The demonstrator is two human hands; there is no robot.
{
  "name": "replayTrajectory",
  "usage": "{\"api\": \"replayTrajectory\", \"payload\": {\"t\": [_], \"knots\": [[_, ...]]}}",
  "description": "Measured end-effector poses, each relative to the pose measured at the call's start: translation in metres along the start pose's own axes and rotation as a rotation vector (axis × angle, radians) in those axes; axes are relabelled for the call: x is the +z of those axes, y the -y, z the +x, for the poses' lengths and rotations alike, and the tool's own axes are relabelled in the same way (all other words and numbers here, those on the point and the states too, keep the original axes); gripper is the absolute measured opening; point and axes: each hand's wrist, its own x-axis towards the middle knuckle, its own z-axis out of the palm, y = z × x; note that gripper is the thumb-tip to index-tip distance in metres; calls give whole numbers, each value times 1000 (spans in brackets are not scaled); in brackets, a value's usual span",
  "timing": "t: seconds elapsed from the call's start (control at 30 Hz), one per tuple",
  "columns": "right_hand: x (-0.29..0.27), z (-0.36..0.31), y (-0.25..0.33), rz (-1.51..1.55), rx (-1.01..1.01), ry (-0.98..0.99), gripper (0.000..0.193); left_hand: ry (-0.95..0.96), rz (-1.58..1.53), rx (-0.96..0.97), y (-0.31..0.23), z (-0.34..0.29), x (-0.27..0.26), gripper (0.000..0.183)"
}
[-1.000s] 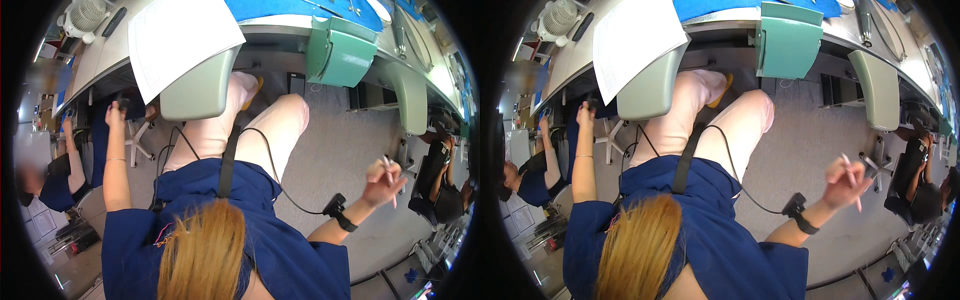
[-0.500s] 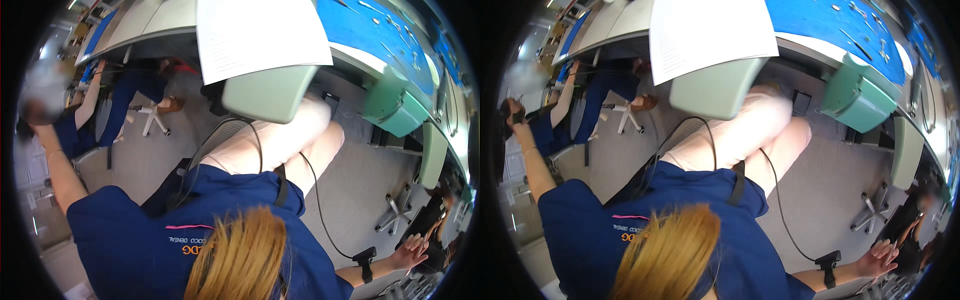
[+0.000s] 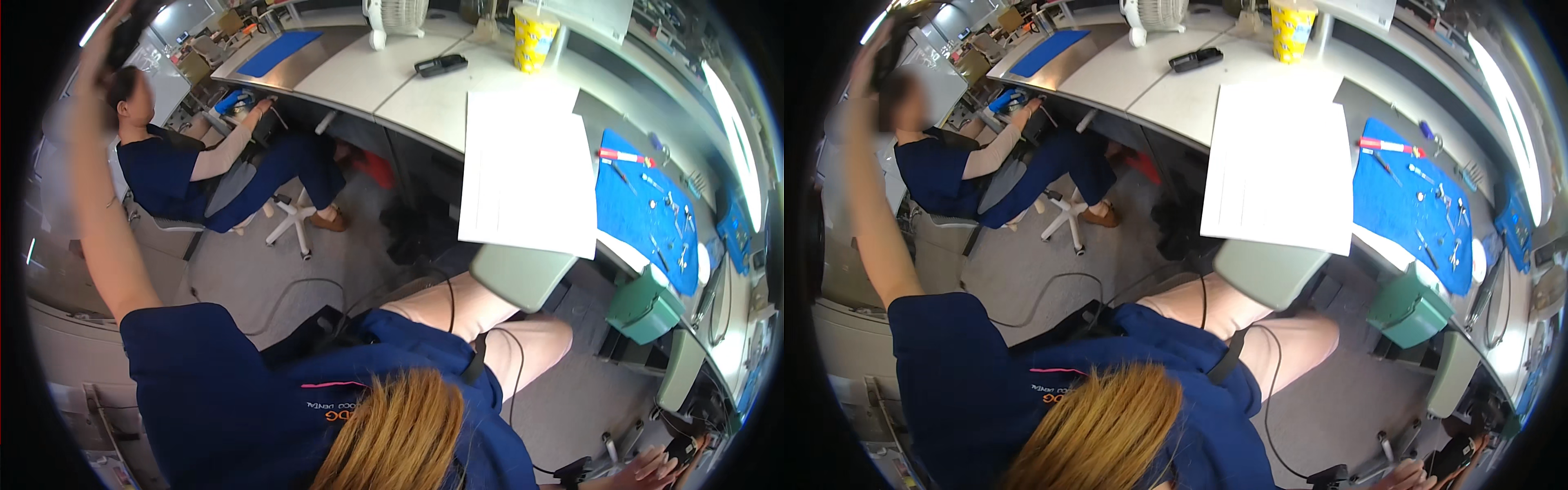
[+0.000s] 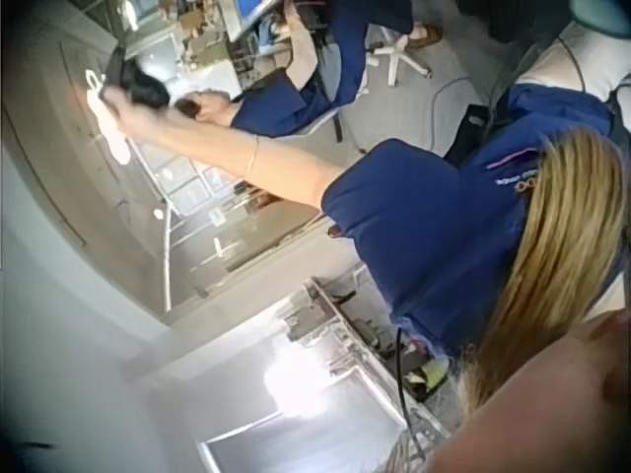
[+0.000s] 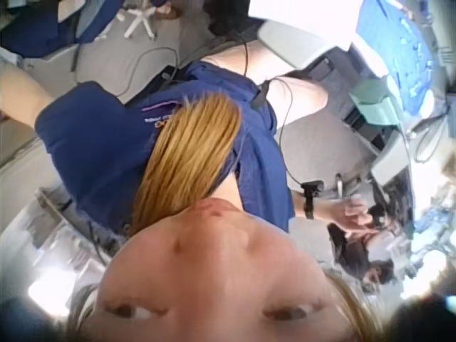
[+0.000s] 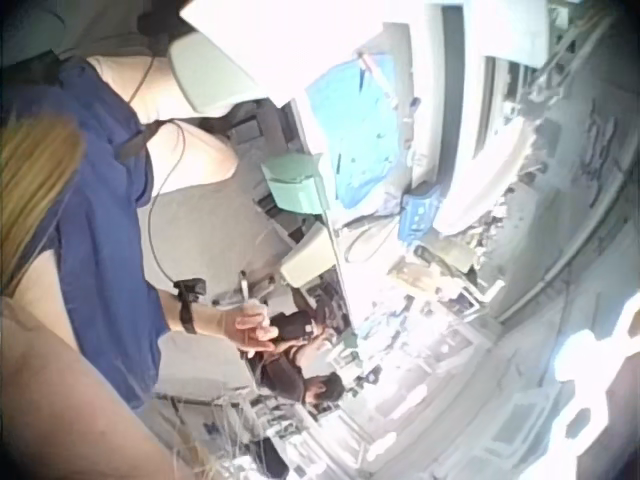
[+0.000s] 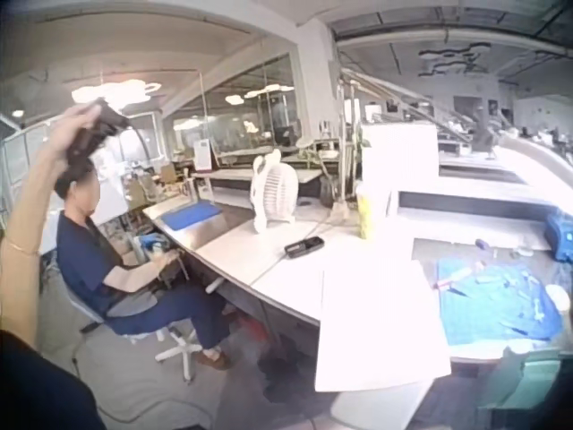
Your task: Inspecting small dental components at a technician's workbench, filling out logs, and handling equipment.
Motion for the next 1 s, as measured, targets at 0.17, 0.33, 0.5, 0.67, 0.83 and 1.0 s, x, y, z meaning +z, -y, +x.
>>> {"api": "replayTrajectory", "payload": {"t": [0.17, 0.33, 0.5, 0.67, 0.83, 1.0], "knots": [[62, 15, -41, -95, 138, 144, 37, 637, -181, 167, 26, -13, 136, 42], [98, 41, -78, -147, 248, 259, 33, 1018, 49, 311, 98, 3, 260, 29], [136, 61, -100, -269, 319, 170, 39, 1186, -21, 151, 180, 18, 342, 32], [171, 105, -137, -349, 330, 130, 39, 1246, 120, 283, 195, 16, 392, 31], [200, 116, -155, -534, 209, 217, 44, 1303, 109, 416, 166, 15, 445, 31], [233, 106, -170, -495, 248, 251, 53, 1351, 220, 556, 144, 50, 506, 28]]}}
